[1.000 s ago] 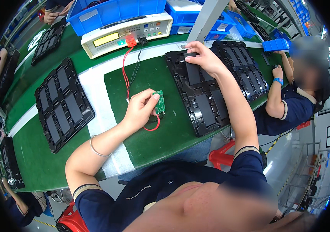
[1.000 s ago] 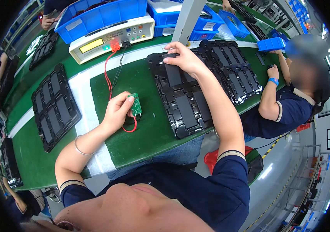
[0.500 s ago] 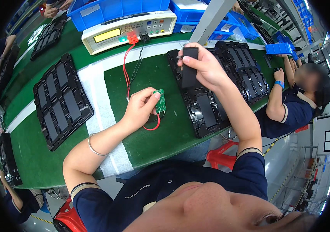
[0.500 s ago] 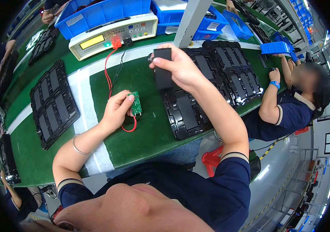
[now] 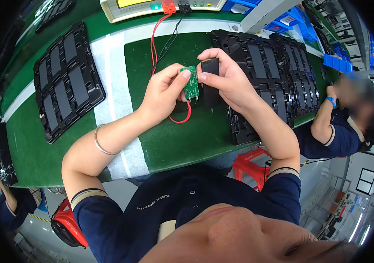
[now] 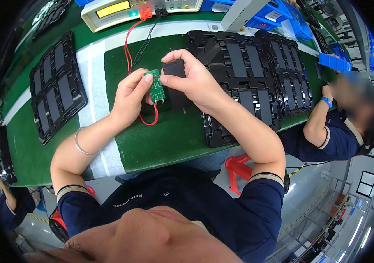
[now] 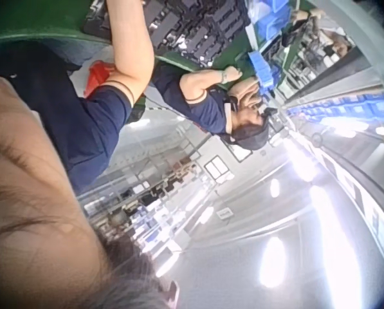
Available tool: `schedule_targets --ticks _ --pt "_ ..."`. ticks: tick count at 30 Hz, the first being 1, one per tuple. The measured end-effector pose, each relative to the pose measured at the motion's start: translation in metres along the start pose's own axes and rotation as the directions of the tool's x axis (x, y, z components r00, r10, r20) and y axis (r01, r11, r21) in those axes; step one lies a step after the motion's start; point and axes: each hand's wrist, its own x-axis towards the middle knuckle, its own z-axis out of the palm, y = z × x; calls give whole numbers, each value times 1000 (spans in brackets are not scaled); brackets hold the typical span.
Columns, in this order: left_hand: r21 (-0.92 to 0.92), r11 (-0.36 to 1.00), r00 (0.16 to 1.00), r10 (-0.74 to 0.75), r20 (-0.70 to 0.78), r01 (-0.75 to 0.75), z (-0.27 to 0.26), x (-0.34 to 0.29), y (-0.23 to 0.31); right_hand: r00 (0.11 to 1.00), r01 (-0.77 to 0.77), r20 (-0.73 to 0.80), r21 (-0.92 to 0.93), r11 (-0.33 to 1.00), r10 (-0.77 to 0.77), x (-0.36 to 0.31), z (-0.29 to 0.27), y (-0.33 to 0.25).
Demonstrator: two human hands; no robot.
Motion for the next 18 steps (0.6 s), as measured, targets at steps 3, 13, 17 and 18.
schedule_targets --ticks 3,13,17,18 --pt "8 1000 1000 -17 3 17 2 1 -1 999 38 -19 -74 997 -40 -3 -2 2" --pt "63 997 999 -39 31 37 6 2 -2 998 1 -69 -97 995 -8 -7 -2 -2" --pt "98 995 1000 -15 -5 15 -2 -7 -4 999 5 -32 -146 989 -10 0 6 4" --pt "95 995 1000 -16 0 16 -1 -5 -4 999 4 -38 -154 988 -10 -1 6 2"
